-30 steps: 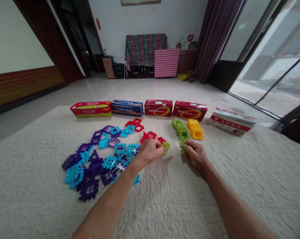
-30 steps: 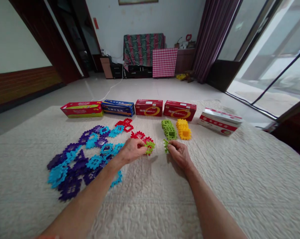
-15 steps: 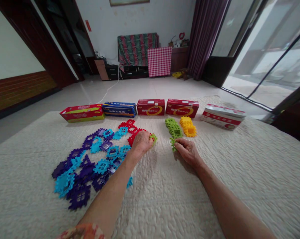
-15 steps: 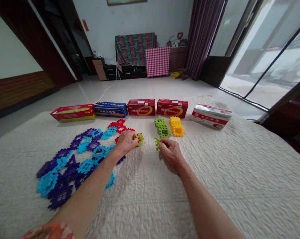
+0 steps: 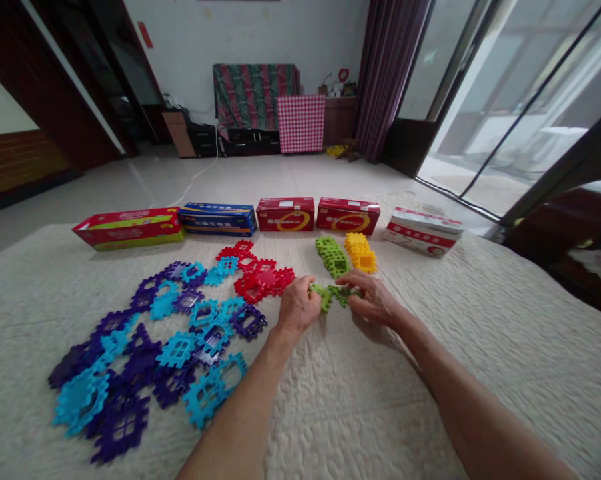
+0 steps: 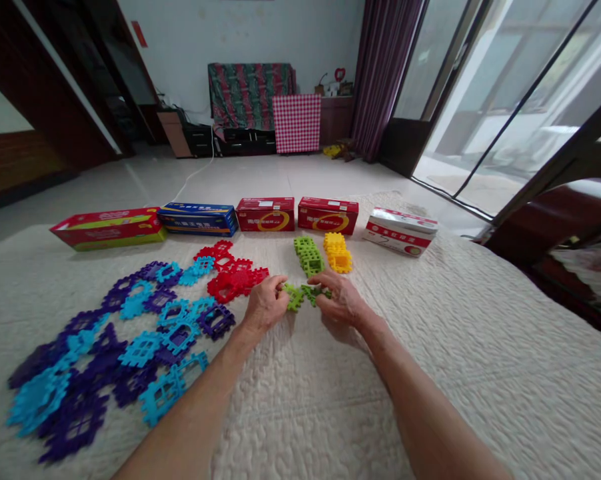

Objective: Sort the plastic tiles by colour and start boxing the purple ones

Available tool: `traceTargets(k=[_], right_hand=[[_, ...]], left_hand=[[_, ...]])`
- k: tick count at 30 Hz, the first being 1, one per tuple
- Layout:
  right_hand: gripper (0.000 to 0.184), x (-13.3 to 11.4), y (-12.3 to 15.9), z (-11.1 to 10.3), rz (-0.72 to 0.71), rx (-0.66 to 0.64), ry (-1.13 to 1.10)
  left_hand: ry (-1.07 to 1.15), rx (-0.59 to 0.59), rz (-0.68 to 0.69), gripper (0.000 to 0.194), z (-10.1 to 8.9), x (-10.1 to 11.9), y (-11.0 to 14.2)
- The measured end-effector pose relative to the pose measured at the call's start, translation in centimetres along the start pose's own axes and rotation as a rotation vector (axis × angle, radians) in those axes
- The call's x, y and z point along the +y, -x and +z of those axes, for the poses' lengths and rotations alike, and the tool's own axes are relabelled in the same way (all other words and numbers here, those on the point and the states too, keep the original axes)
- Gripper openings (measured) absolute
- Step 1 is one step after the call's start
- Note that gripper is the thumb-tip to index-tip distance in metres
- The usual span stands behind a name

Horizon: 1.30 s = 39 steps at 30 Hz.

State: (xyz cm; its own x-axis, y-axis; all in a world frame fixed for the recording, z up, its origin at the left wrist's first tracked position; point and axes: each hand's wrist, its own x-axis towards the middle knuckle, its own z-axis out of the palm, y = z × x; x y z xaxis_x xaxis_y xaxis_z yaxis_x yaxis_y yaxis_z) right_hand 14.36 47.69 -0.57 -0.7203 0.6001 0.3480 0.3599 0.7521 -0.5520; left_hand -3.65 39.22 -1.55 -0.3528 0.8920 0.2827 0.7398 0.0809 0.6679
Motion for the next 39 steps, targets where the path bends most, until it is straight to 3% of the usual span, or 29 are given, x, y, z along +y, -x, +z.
traceTargets(k=[3, 7, 10, 13, 15, 19, 22, 26, 30, 36, 39], right_hand=[[0.035, -0.8, 0.0, -0.3, -0.084, -0.102, 0.085], [0.025, -2.1, 0.1, -1.0, -0.07, -0.16, 0.096], [0.016, -2.8, -0.2, -1.5, -0.063, -0.095, 0.062], [0.028, -3.4, -0.9, -0.8, -0.101, 0.052, 0.089], [0.037, -3.9, -1.3, 0.1, -0.133, 0.047, 0.145], [0.037, -4.3, -2.1, 1.3, -0.181, -0.008, 0.225], [0.041, -3.4, -2.3, 0.7, -0.185, 0.022, 0.246], [0.049, -0.3, -2.1, -0.6, -0.144, 0.123, 0.352], [0.048, 2.3, -1.5, -0.8, -0.159, 0.118, 0.422], [0.047, 2.5, -1.5, -0.4, -0.16, 0.102, 0.446], [0.045, 1.7, -1.6, -0.8, -0.165, 0.163, 0.418]], left_hand=[[0.129, 0.05, -0.029, 0.043, 0.5, -0.2, 0.1], [0.382, 0.091, -0.159, 0.042, 0.4, -0.4, -0.3], [0.521, 0.095, -0.198, 0.042, 0.4, -0.5, -0.4], [0.576, 0.09, -0.194, 0.042, 0.5, -0.4, -0.3], [0.601, 0.08, -0.183, 0.042, 0.5, -0.4, -0.2], [0.663, 0.066, -0.164, 0.041, 0.6, -0.5, -0.2], [0.728, 0.07, -0.199, 0.042, 0.7, -0.5, -0.3], [0.701, 0.069, -0.244, 0.043, 0.9, -0.5, -0.4], [0.653, 0.085, -0.224, 0.041, 1.1, -0.6, -0.4], [0.633, 0.08, -0.224, 0.04, 1.3, -0.7, -0.5], [0.66, 0.077, -0.228, 0.039, 1.2, -0.6, -0.4]])
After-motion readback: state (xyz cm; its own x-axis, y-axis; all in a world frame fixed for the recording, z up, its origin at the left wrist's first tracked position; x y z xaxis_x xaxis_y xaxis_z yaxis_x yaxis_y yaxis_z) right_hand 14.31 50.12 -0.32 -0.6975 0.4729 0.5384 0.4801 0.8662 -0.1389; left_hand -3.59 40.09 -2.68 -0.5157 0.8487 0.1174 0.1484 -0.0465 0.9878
